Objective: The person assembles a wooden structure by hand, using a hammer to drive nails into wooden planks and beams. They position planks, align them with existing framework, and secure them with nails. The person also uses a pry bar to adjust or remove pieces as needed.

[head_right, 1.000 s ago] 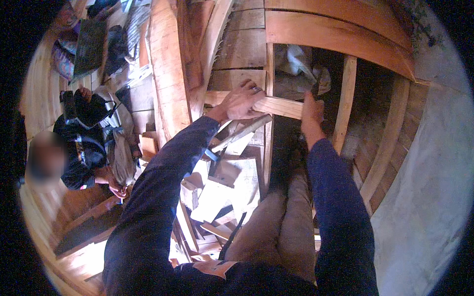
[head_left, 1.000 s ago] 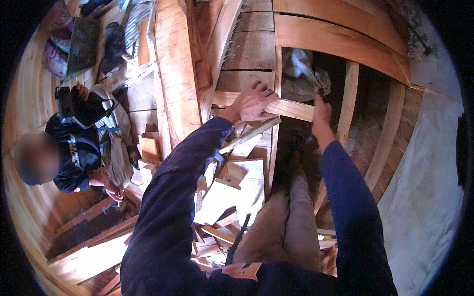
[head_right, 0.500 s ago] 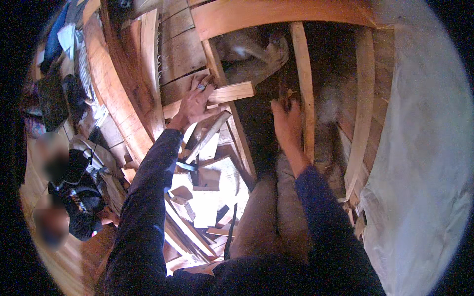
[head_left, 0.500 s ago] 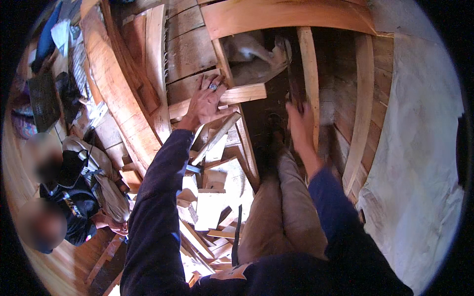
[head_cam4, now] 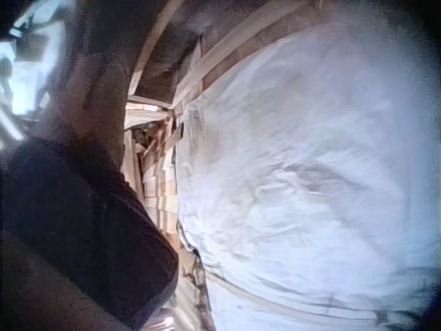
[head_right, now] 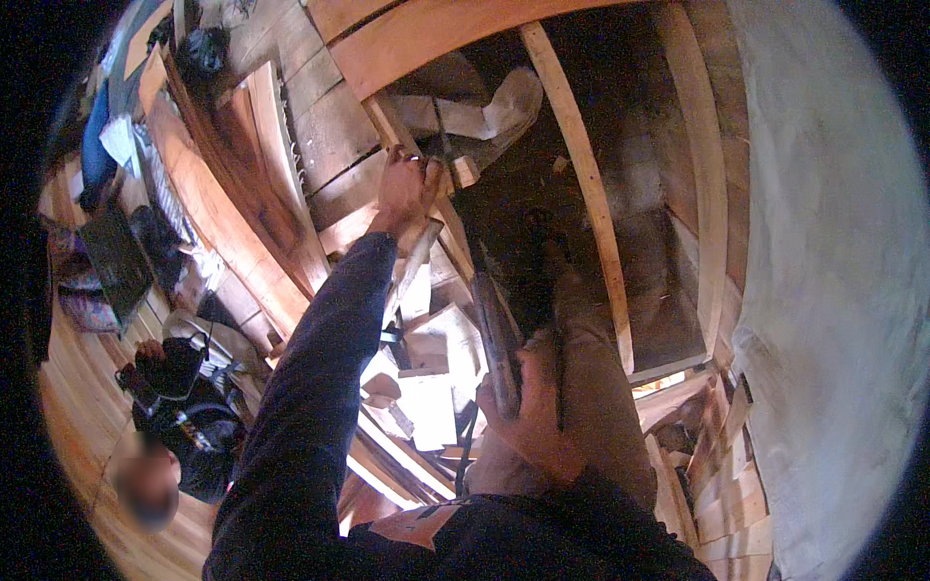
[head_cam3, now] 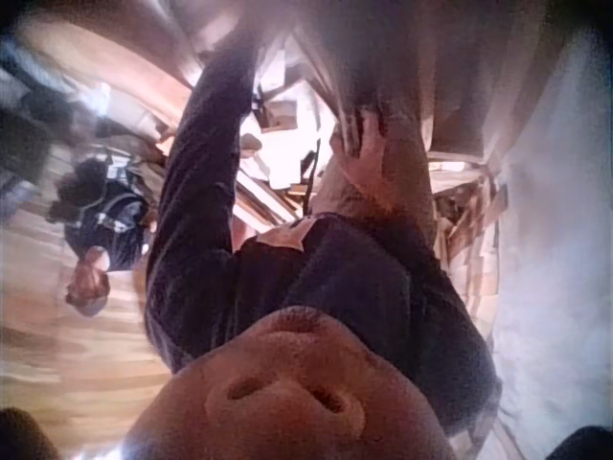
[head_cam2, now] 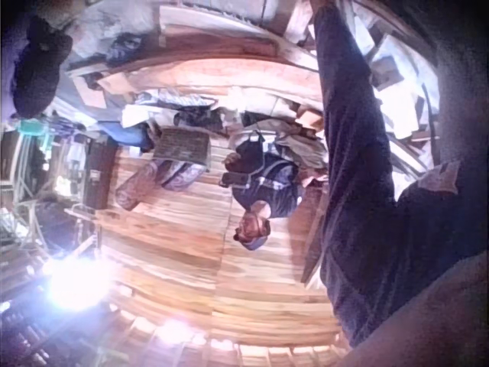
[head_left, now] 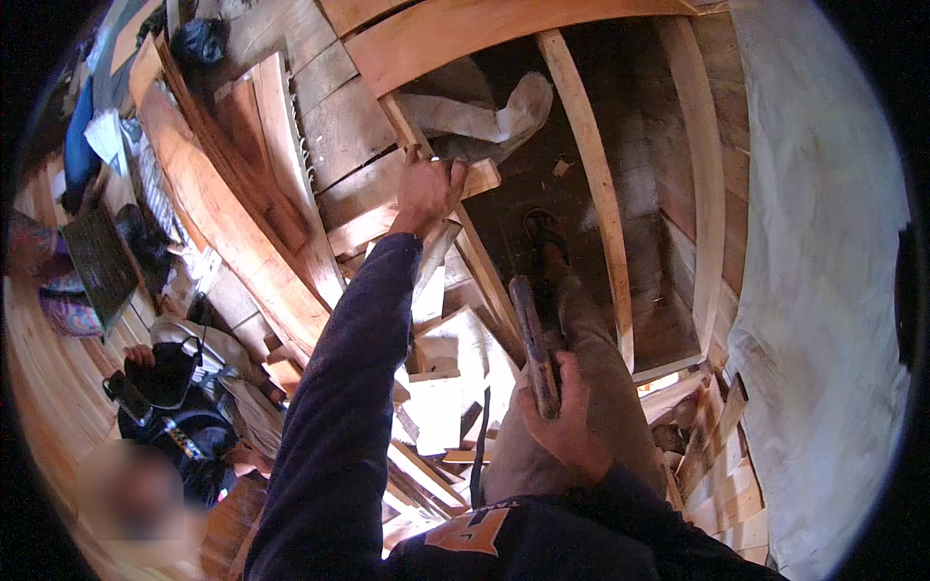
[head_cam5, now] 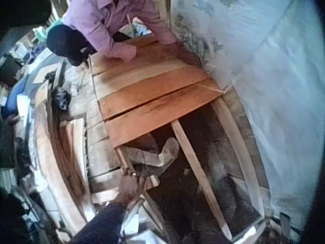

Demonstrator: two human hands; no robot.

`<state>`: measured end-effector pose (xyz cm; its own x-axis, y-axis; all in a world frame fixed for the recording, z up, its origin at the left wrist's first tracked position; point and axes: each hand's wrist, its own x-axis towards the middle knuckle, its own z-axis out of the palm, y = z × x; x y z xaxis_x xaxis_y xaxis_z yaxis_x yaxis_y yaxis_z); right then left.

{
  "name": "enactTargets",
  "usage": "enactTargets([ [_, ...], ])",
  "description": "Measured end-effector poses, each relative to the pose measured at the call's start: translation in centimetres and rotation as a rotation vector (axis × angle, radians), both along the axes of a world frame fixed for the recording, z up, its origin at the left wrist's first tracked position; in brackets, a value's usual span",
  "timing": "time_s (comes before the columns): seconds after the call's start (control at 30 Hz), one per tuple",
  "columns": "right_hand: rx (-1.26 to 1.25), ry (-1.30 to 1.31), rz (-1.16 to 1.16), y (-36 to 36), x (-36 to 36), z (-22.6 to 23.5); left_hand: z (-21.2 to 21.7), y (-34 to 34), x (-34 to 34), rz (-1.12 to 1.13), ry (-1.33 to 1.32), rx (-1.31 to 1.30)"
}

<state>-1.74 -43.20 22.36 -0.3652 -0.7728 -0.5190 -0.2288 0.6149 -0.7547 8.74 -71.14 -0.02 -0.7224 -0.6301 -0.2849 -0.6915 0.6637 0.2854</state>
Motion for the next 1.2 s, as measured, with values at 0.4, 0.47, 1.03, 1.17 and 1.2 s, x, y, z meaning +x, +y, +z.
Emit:
enactTargets([
  [0.4, 0.118, -0.08, 0.023, 0.8, 0.8, 0.5, 1.5, -0.1, -1.0, 0.077, -0.025, 0.007],
  [0.47, 0.154, -0.117, 0.024, 0.3, 0.5, 1.8, 1.4, -0.1, -0.8, 0.071, -0.018, -0.004],
  [1.03, 0.157, 0.039, 0.072, -0.1, 0.2, 5.1, 0.5, 0.8, 0.2, 0.109, 0.092, -0.002],
  [1.17, 0.128, -0.077, 0.017, -1.3, 0.0, 6.1, 1.1, 1.0, -0.3, 0.072, 0.075, 0.009],
  [1.2, 0.223, -0.181, 0.036, -1.9, 0.4, 6.8, 1.3, 1.3, -0.3, 0.056, 0.082, 0.018],
])
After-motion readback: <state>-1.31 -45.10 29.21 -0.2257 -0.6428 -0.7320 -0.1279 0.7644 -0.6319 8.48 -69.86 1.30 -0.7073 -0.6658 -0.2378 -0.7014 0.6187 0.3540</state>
